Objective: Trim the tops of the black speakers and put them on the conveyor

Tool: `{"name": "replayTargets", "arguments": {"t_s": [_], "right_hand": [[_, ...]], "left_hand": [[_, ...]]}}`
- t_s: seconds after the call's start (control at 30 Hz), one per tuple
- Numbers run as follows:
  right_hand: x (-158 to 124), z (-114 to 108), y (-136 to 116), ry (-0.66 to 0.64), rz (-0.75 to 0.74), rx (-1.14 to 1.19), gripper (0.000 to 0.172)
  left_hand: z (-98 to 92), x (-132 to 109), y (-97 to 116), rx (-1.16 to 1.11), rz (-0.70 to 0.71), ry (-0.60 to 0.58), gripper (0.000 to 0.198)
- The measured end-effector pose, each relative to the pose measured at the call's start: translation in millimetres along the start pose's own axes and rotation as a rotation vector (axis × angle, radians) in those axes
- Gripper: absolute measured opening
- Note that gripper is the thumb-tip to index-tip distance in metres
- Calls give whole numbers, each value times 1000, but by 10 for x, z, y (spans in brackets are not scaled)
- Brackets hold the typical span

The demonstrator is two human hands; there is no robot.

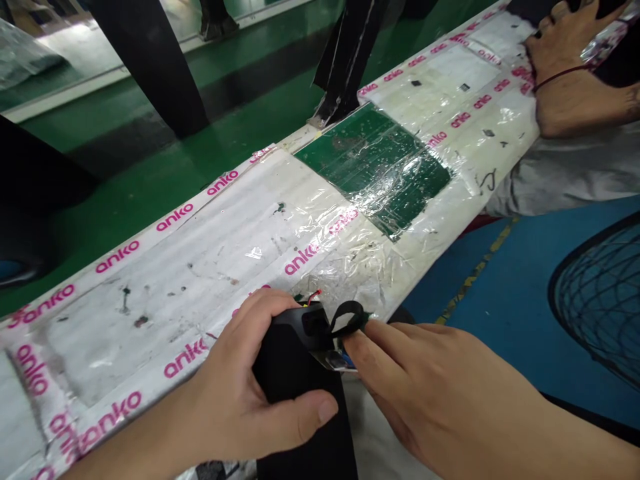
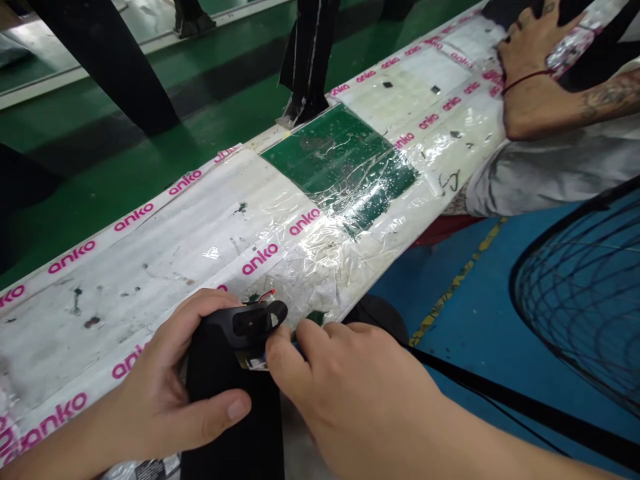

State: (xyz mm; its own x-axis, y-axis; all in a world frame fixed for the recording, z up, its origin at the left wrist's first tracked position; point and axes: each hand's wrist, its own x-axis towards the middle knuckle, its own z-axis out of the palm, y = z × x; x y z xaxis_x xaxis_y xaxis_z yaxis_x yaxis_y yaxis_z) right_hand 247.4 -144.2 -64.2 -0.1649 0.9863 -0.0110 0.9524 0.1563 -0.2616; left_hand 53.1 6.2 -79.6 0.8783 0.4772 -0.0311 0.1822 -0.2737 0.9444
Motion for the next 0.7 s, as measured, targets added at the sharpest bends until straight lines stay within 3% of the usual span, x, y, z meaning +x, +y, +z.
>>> {"name": "replayTargets", "arguments": {"t_s": [0.33, 0.7], "right_hand": [[58, -7, -26, 27, 51, -40, 53], [130, -104, -63, -107, 91, -75, 43]], "left_hand": [[11, -6, -23, 41, 14, 4, 56], [63, 27, 26, 110, 26, -2, 50]]}}
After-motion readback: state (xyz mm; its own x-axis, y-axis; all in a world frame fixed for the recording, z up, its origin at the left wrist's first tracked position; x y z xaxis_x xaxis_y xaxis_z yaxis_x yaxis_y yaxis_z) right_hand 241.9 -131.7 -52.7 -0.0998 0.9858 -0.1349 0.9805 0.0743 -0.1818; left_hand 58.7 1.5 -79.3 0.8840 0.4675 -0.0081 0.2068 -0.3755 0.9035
